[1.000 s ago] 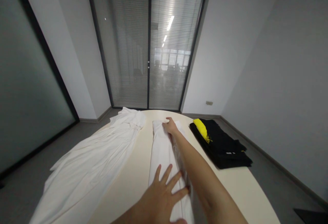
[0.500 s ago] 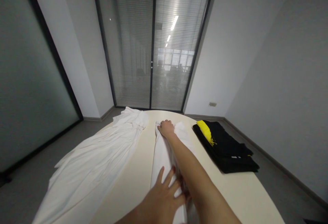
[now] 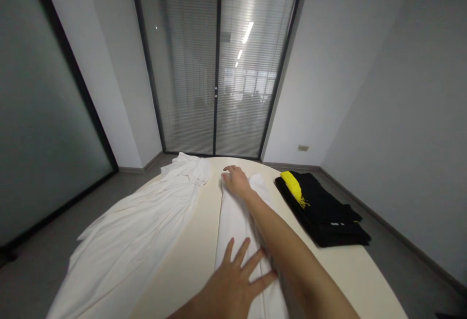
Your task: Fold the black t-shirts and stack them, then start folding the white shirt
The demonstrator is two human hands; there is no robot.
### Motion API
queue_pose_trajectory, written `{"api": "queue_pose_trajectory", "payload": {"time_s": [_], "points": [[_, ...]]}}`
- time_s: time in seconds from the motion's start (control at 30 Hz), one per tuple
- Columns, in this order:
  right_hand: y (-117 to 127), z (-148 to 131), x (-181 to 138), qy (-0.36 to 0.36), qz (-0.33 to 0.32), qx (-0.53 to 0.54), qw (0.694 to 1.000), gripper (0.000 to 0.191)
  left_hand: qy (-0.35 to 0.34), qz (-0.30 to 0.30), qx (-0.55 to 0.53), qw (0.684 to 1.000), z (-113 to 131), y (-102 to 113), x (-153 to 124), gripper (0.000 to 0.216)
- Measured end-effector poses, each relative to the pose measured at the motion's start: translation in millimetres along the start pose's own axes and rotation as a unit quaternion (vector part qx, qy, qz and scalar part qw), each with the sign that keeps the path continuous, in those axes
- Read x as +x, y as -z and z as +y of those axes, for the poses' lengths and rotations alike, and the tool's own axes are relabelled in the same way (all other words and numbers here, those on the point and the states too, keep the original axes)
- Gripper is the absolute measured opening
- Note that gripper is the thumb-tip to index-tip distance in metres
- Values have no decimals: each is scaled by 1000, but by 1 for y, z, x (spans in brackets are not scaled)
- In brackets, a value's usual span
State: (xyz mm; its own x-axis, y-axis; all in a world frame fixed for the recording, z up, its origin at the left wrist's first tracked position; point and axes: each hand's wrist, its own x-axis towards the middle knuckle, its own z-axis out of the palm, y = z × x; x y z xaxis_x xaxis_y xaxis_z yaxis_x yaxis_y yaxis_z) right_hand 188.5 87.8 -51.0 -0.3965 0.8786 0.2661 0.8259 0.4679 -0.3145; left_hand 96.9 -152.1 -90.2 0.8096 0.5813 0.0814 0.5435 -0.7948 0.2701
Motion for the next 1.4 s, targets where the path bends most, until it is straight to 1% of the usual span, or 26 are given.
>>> {"api": "queue_pose_trajectory", "payload": {"time_s": [0.07, 0.1, 0.13, 0.17, 0.27, 0.3, 0.33, 0.4, 0.47, 0.53, 0.6, 0.7, 0.73, 0.8, 0.83, 0.87, 0.9, 0.93, 0.97, 1.0, 1.1, 1.17, 1.3, 1.37, 1.4], "points": [[0, 3, -12, 71, -84, 0, 994, 47, -1, -4, -8, 1000, 2, 5, -1, 83], [-1, 4, -17, 85, -117, -5, 989, 51, -1, -2, -12, 1000, 5, 9, -3, 81], [-1, 5, -22, 86, -128, -15, 988, 55, 1, -1, -17, 1000, 7, 14, -4, 80], [-1, 4, -26, 79, -117, -26, 990, 56, 4, -1, -22, 1000, 10, 19, -6, 79], [6, -4, -32, 51, -40, -37, 997, 54, 7, -6, -39, 999, 16, 32, -10, 77], [9, -7, -34, 37, -29, -34, 998, 53, 7, -6, -44, 999, 18, 34, -11, 77], [11, -10, -35, 23, -36, -30, 999, 53, 7, -6, -50, 999, 19, 35, -10, 77], [11, -13, -42, 14, -99, -20, 995, 57, 14, -8, -60, 998, 20, 33, -8, 78], [7, -12, -50, 26, -159, -15, 987, 64, 27, -16, -66, 997, 21, 30, -5, 81], [2, -10, -60, 33, -179, -7, 983, 70, 41, -31, -66, 997, 24, 29, -3, 84], [-1, -8, -67, 28, -157, -4, 987, 71, 48, -40, -63, 996, 27, 31, -2, 87], [0, -5, -72, -1, -100, -21, 995, 70, 52, -43, -62, 996, 32, 36, -3, 88], [2, -3, -73, -17, -98, -25, 995, 71, 54, -44, -61, 996, 33, 37, -4, 88], [9, 3, -75, -37, -127, -11, 991, 72, 57, -48, -60, 995, 35, 38, -6, 87], [14, 6, -75, -43, -131, 4, 991, 70, 59, -49, -60, 995, 35, 39, -6, 86], [21, 11, -76, -46, -115, 19, 992, 66, 60, -51, -61, 995, 36, 39, -6, 86], [28, 16, -78, -50, -83, 30, 995, 61, 61, -53, -62, 995, 37, 39, -7, 85], [36, 22, -80, -58, -37, 34, 997, 57, 61, -56, -64, 995, 37, 39, -7, 84], [44, 28, -84, -67, -8, 32, 997, 53, 62, -57, -66, 994, 37, 40, -7, 83], [52, 35, -89, -77, 6, 29, 997, 49, 62, -57, -67, 994, 38, 40, -8, 82], [69, 50, -112, -88, -17, 26, 996, 35, 61, -54, -70, 994, 39, 40, -8, 79], [73, 55, -128, -75, -42, 25, 996, 29, 63, -55, -68, 994, 40, 39, -9, 78], [68, 46, -151, -66, -73, 4, 995, 31, 64, -55, -58, 995, 42, 36, -9, 77], [62, 38, -155, -79, -63, -18, 995, 32, 66, -57, -53, 995, 43, 34, -9, 77], [60, 35, -156, -85, -51, -28, 995, 29, 67, -58, -51, 995, 43, 34, -9, 78]]}}
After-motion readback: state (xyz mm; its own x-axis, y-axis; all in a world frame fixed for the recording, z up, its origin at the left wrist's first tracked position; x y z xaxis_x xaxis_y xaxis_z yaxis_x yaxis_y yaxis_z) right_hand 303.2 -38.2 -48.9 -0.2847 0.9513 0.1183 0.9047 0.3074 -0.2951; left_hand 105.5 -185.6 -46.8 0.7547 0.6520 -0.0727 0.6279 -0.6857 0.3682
